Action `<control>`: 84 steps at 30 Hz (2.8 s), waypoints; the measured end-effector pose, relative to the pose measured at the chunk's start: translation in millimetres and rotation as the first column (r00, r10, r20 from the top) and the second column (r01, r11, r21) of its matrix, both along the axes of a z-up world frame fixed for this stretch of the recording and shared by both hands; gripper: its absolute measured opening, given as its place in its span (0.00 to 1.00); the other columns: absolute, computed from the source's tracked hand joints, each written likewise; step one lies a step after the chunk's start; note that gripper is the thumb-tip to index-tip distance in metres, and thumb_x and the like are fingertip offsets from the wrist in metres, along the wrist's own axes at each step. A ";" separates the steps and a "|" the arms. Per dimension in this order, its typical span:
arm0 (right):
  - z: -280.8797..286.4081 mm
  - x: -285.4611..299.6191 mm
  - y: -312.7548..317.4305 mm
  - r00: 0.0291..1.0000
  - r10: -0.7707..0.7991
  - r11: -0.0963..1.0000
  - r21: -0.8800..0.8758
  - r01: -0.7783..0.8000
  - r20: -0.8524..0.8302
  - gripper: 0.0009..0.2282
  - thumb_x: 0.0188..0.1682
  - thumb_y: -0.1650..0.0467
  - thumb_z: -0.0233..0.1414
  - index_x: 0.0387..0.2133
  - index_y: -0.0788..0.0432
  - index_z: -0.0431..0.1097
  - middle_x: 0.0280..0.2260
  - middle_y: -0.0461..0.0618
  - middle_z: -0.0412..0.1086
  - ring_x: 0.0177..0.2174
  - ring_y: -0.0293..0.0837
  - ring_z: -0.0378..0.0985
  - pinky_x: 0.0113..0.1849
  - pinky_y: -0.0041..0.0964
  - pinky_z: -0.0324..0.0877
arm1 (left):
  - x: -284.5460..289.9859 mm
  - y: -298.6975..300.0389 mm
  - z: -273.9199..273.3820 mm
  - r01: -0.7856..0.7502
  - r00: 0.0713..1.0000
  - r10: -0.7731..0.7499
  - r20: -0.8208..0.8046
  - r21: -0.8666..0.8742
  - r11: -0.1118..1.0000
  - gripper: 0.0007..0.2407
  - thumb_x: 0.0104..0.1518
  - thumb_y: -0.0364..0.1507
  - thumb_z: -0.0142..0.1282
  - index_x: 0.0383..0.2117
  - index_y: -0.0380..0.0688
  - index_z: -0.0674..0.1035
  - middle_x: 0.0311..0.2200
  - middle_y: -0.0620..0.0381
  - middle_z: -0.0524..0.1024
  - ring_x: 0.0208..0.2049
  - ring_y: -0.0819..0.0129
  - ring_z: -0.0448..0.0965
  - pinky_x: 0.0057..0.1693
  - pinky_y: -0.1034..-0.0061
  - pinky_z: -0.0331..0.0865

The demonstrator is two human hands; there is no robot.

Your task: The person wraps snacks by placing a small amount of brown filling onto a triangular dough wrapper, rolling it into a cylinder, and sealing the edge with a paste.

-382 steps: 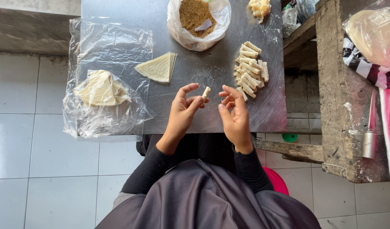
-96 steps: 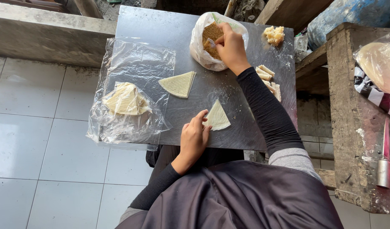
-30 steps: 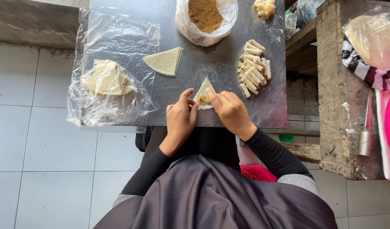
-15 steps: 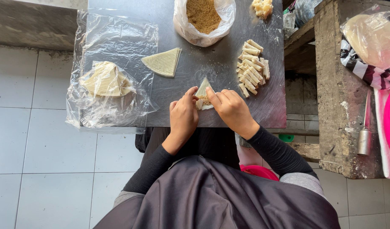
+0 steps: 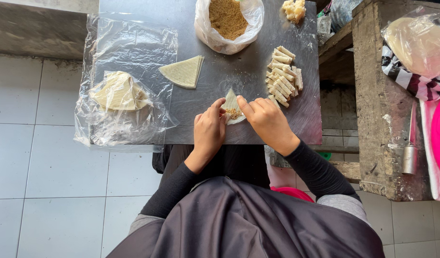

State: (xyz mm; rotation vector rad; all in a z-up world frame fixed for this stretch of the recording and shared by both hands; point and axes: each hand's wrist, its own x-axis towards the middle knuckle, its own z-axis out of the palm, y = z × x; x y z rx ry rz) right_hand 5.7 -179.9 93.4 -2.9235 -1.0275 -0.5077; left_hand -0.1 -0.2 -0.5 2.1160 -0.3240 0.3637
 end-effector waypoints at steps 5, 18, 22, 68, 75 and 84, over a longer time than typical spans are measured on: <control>-4.7 6.6 2.2 0.998 0.017 0.999 -0.033 -0.019 -0.054 0.22 0.44 0.75 0.52 0.55 0.65 0.68 0.27 0.48 0.68 0.32 0.46 0.74 0.38 0.39 0.70 | -0.8 4.9 -1.6 0.018 1.000 -0.018 0.004 0.012 1.000 0.19 0.60 0.25 0.58 0.58 0.43 0.70 0.38 0.58 0.80 0.39 0.64 0.82 0.48 0.69 0.67; 7.4 10.3 20.9 0.982 0.137 0.989 -0.038 -0.143 -0.131 0.20 0.45 0.74 0.52 0.53 0.68 0.69 0.27 0.49 0.70 0.32 0.46 0.73 0.37 0.39 0.69 | -8.6 8.7 0.1 0.006 1.000 -0.007 0.012 0.057 0.998 0.29 0.52 0.27 0.64 0.62 0.39 0.65 0.40 0.53 0.78 0.42 0.61 0.80 0.49 0.67 0.68; 14.1 31.7 2.3 0.996 0.079 0.990 0.122 -0.074 -0.032 0.21 0.46 0.80 0.52 0.56 0.66 0.68 0.31 0.53 0.71 0.34 0.50 0.74 0.39 0.41 0.70 | -11.1 9.0 -3.0 -0.008 1.000 0.008 0.014 0.051 0.999 0.26 0.57 0.25 0.61 0.62 0.41 0.66 0.39 0.54 0.78 0.42 0.61 0.80 0.49 0.68 0.68; -77.4 -37.7 2.9 0.894 -0.330 0.633 0.632 0.447 -0.303 0.22 0.47 0.77 0.59 0.56 0.64 0.66 0.39 0.55 0.74 0.40 0.53 0.74 0.44 0.46 0.70 | -10.0 -7.0 -7.6 -0.071 0.989 0.058 0.135 0.094 0.993 0.16 0.63 0.24 0.54 0.58 0.44 0.72 0.35 0.59 0.81 0.36 0.68 0.81 0.50 0.69 0.66; -83.2 -34.6 12.8 0.879 -0.386 0.610 0.637 0.471 -0.280 0.21 0.48 0.76 0.59 0.56 0.62 0.66 0.38 0.52 0.75 0.38 0.50 0.75 0.45 0.44 0.69 | -4.5 -7.7 -8.2 -0.044 0.990 0.032 0.134 0.093 0.995 0.19 0.62 0.25 0.57 0.60 0.44 0.70 0.36 0.61 0.81 0.37 0.67 0.81 0.51 0.70 0.66; -84.4 -26.4 26.1 0.902 -0.284 0.507 0.748 0.429 -0.324 0.20 0.52 0.80 0.53 0.59 0.63 0.62 0.33 0.51 0.71 0.35 0.46 0.75 0.42 0.41 0.72 | -0.9 -6.8 -10.3 -0.046 0.996 0.045 0.072 0.013 0.999 0.20 0.61 0.24 0.57 0.60 0.43 0.69 0.37 0.59 0.81 0.36 0.65 0.82 0.51 0.69 0.67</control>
